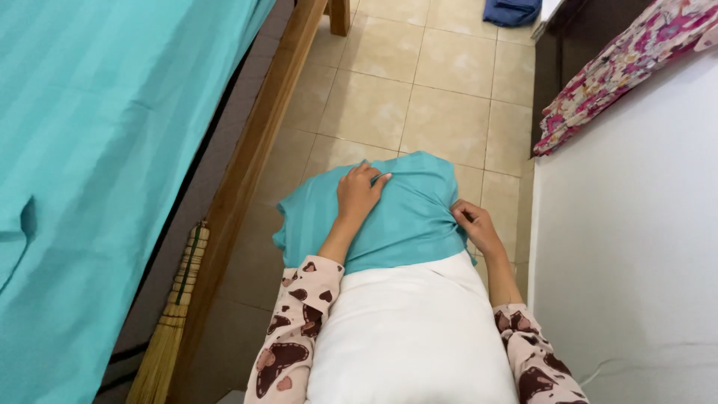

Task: The person sits on the floor and puts a teal pillowcase on a white pillow. They align the corners, pull the fabric over the pillow, and smooth it out before placing the finished pillow on the bed.

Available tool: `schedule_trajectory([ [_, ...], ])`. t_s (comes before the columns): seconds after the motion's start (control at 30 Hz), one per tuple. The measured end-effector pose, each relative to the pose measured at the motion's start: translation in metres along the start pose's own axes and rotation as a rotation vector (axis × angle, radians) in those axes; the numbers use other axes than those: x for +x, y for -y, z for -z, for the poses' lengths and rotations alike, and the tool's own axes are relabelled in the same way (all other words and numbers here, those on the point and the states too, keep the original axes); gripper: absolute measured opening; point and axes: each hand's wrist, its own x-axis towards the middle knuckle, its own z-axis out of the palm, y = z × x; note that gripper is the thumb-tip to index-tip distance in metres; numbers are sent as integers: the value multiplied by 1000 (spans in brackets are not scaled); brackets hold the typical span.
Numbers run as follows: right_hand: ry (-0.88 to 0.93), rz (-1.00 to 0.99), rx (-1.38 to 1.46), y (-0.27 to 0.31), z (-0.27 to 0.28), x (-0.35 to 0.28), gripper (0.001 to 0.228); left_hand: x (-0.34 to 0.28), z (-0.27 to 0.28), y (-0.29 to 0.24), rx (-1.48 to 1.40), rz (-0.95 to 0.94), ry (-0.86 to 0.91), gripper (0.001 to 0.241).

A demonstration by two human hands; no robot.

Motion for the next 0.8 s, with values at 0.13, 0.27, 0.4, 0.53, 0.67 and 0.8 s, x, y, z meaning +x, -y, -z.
schedule_trajectory([
  [0.13, 78, 27, 128, -12, 5, -9, 21, 4, 12, -7, -10, -49, -37, 31],
  [0.27, 121, 19, 308, -11, 2, -31, 25, -8, 38, -21, -21, -48, -32, 30],
  [0.4, -13, -124, 100, -32, 3, -45, 18, -16, 31, 3, -83, -39, -28, 21],
  [0.53, 86, -500, 310, -86, 5, -80, 54, -41, 51, -4, -132, -95, 253, 47],
  [0.67, 35, -496, 295, -133, 7, -75, 59, -79, 95, -65, -50, -142, 577, 77],
  [0.8, -224, -272, 193, -70, 21, -43, 36, -82, 98, -77, 20, -226, 601, 53],
])
